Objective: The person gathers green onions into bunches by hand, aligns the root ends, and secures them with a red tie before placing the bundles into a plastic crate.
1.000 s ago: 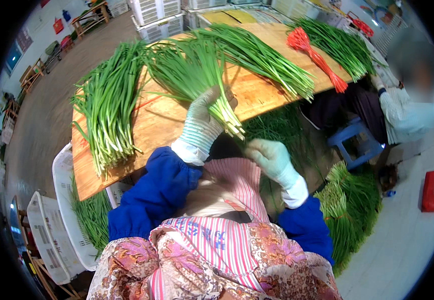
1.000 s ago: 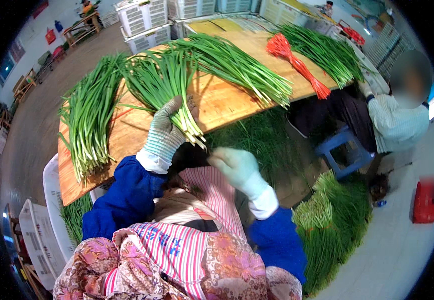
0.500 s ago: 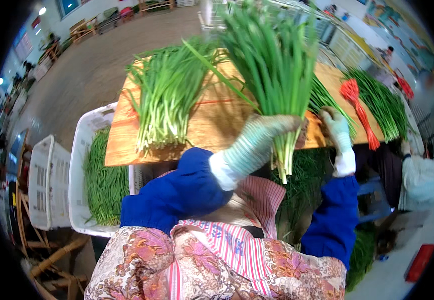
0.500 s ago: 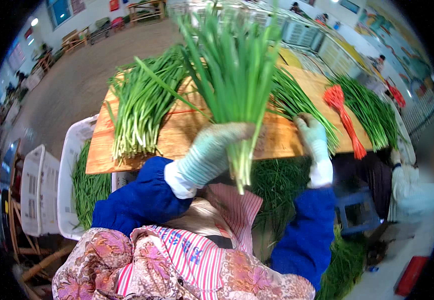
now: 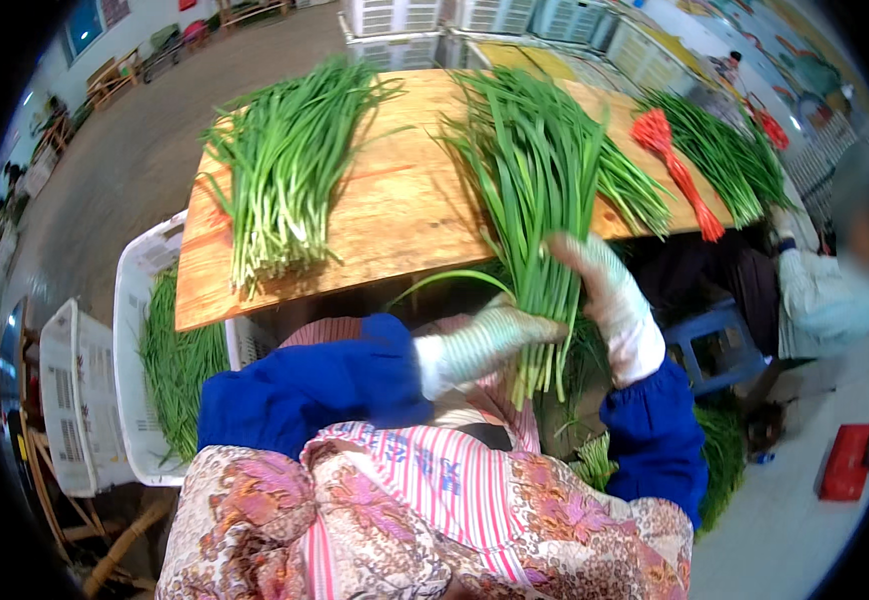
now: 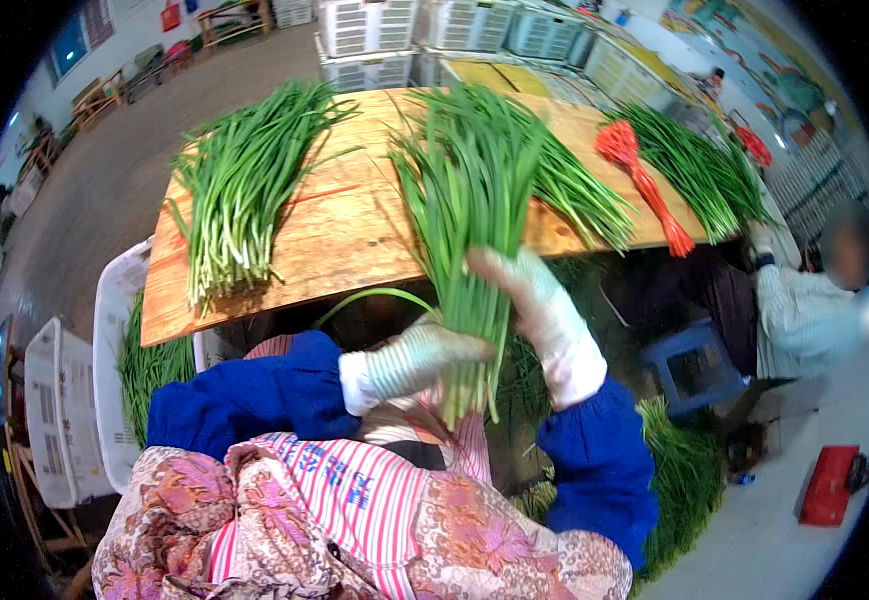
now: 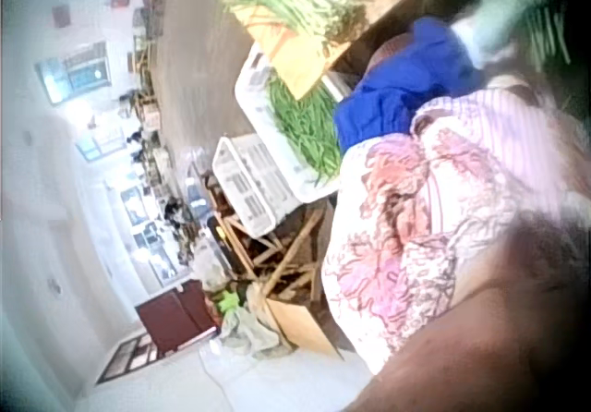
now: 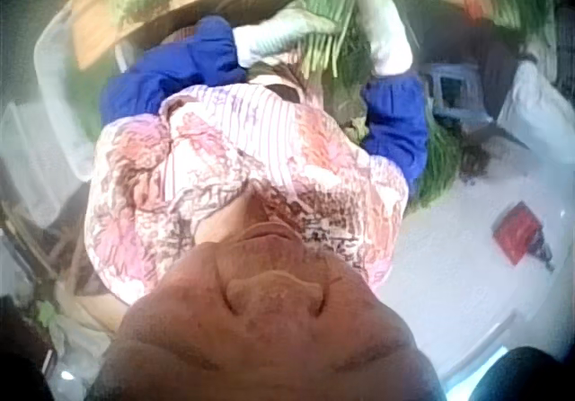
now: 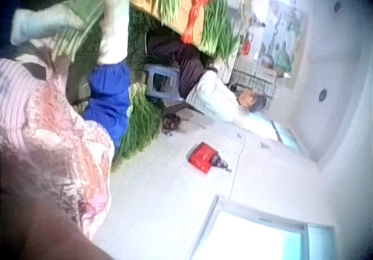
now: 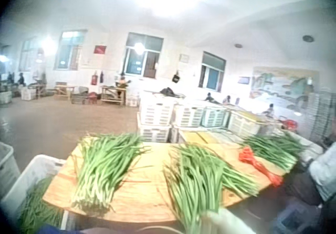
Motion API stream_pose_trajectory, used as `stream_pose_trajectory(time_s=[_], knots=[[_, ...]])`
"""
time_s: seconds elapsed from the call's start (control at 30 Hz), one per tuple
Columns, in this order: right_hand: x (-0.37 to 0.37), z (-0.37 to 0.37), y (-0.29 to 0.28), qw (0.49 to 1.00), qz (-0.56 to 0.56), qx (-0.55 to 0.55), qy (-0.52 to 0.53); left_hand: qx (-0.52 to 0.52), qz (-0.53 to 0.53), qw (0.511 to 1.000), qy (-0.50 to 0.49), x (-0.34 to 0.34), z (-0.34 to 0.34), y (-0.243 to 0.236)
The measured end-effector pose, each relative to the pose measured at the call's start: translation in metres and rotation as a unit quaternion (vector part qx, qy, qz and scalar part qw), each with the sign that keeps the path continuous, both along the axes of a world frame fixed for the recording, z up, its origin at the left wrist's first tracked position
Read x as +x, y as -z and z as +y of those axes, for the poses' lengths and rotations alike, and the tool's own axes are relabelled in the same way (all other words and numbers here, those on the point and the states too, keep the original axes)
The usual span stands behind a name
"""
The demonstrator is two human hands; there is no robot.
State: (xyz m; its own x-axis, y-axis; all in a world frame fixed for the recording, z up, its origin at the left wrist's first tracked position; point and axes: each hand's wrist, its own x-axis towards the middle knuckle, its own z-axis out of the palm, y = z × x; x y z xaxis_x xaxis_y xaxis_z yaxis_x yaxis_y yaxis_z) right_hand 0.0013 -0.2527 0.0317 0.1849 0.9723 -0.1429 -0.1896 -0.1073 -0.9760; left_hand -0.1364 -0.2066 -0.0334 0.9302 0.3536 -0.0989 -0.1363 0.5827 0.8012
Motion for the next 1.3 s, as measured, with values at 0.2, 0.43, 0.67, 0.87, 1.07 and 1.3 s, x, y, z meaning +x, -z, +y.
stream_pose_trajectory(time_s=[0.2, 0.43, 0.67, 0.87, 1.07, 1.3], knots=[[-0.016, 0.038, -0.07, 0.98, -0.043, 0.178, 0.072, 0.229, -0.063, 0.971, 0.023, -0.012, 0.046, -0.077], [-0.025, 0.083, -0.131, 0.902, -0.134, 0.409, 0.035, 0.357, -0.2, 0.898, -0.165, -0.022, 0.1, -0.15], [-0.023, 0.14, -0.061, 0.901, -0.196, 0.385, 0.038, 0.383, -0.045, 0.913, -0.134, -0.04, 0.138, -0.111], [-0.038, 0.143, -0.038, 0.923, -0.133, 0.356, 0.064, 0.364, -0.008, 0.924, -0.115, -0.033, 0.161, -0.094], [-0.053, 0.149, -0.077, 0.924, -0.018, 0.38, 0.043, 0.284, -0.09, 0.952, -0.075, -0.039, 0.162, -0.141], [-0.035, 0.14, -0.085, 0.911, -0.251, 0.317, -0.08, 0.409, 0.02, 0.906, -0.108, -0.043, 0.161, -0.136]])
